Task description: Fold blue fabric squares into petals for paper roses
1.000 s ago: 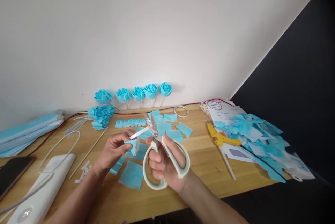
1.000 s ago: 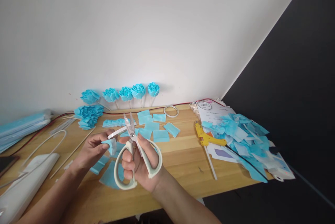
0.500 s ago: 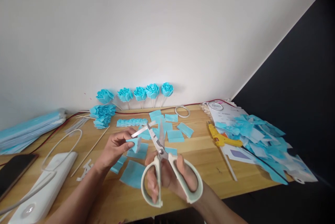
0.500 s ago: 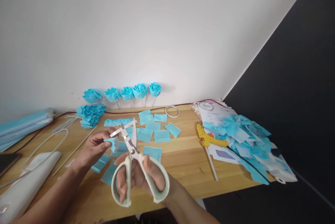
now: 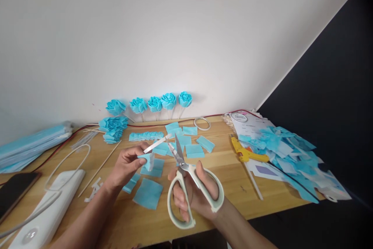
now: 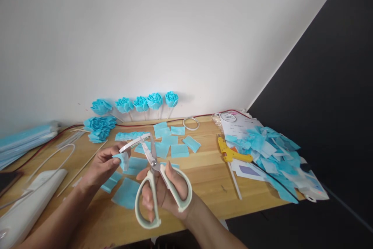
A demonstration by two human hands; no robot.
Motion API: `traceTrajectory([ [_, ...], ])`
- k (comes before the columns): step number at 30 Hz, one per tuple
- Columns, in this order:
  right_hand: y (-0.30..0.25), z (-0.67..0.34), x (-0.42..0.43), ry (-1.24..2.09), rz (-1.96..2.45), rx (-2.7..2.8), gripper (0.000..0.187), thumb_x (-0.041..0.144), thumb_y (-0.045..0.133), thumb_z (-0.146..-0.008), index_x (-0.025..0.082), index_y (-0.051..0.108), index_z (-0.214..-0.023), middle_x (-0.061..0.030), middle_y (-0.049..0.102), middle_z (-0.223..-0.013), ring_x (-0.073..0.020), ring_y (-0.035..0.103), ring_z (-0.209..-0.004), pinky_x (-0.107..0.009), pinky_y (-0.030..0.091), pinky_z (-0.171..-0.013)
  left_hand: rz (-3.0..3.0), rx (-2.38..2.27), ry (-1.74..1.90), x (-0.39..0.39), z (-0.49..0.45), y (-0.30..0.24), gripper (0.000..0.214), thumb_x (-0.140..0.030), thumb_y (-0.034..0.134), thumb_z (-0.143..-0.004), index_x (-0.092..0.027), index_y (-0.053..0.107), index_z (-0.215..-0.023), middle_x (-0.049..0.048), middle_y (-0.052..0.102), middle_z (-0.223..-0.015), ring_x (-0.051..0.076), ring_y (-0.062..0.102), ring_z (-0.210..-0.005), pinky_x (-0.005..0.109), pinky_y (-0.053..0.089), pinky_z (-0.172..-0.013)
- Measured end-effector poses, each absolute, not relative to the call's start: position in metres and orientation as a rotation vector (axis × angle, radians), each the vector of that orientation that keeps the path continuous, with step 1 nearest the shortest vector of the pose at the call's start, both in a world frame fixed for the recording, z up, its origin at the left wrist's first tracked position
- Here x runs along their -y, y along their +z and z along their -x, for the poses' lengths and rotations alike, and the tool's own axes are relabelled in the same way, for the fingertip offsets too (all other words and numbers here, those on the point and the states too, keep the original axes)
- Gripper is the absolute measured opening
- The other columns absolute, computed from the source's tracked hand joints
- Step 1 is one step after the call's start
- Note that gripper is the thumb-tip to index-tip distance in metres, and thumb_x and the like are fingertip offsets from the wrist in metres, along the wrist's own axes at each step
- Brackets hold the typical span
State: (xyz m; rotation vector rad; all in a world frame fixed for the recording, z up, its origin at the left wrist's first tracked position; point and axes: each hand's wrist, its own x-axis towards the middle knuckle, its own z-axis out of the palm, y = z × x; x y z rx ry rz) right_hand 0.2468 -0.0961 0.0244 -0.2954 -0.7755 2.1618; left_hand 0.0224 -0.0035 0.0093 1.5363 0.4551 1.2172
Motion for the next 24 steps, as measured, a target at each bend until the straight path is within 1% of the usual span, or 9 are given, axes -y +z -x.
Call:
traceTrajectory([
  [5,0.023,-0.248,0.094,2.2,0.233,0.686,0.071,0.074,0.04,-0.088,0.01,0.063,-0.109,-0.0001,0.053,-0.065,-0.0113,0.047,-0.052,-0.023,0.044,-0.04,-1.537,-0.444,1.205,0.004,-0.021,0.007,0.025,-0.035,0.072,-0.083,-0.018,0.064,-0.066,0.0034,0.059,-0.071,0.017,0.051,-0.073,0.031,0.041,-0.071],
  [7,0.022,-0.249,0.093,2.219,0.18,0.655,0.066,0.071,0.042,-0.09,0.011,0.064,-0.107,0.0008,0.053,-0.064,-0.0108,0.047,-0.052,-0.022,0.045,-0.039,-1.536,-0.446,1.206,0.004,-0.021,0.007,0.026,-0.036,0.072,-0.083,-0.018,0.064,-0.066,0.0033,0.058,-0.072,0.017,0.051,-0.073,0.031,0.04,-0.07],
  [10,0.02,-0.251,0.092,2.221,0.09,0.619,0.062,0.069,0.04,-0.092,0.014,0.065,-0.103,0.0014,0.053,-0.064,-0.0103,0.046,-0.051,-0.02,0.044,-0.037,-1.536,-0.439,1.215,0.003,-0.02,0.006,0.027,-0.037,0.072,-0.082,-0.018,0.063,-0.065,0.0032,0.058,-0.071,0.017,0.05,-0.072,0.031,0.04,-0.07],
  [16,0.018,-0.253,0.092,2.233,0.056,0.575,0.065,0.071,0.038,-0.091,0.013,0.065,-0.101,0.0021,0.051,-0.062,-0.0091,0.042,-0.047,-0.019,0.042,-0.035,-1.527,-0.373,1.199,0.002,-0.019,0.001,0.024,-0.035,0.069,-0.085,-0.019,0.063,-0.069,0.0027,0.057,-0.072,0.018,0.049,-0.073,0.032,0.038,-0.071],
  [20,0.017,-0.252,0.091,2.253,0.037,0.532,0.065,0.072,0.038,-0.091,0.014,0.065,-0.1,0.0037,0.05,-0.061,-0.0075,0.035,-0.044,-0.017,0.038,-0.032,-1.528,-0.375,1.223,0.001,-0.018,-0.001,0.028,-0.037,0.071,-0.083,-0.018,0.061,-0.066,0.0026,0.055,-0.07,0.018,0.048,-0.075,0.032,0.039,-0.072],
  [24,0.013,-0.248,0.09,2.266,-0.041,0.499,0.058,0.067,0.045,-0.091,0.014,0.066,-0.102,0.0053,0.049,-0.058,-0.006,0.031,-0.04,-0.015,0.037,-0.03,-1.55,-0.386,1.222,0.001,-0.018,-0.001,0.029,-0.038,0.07,-0.084,-0.018,0.06,-0.065,0.0025,0.056,-0.07,0.018,0.05,-0.074,0.033,0.04,-0.072],
])
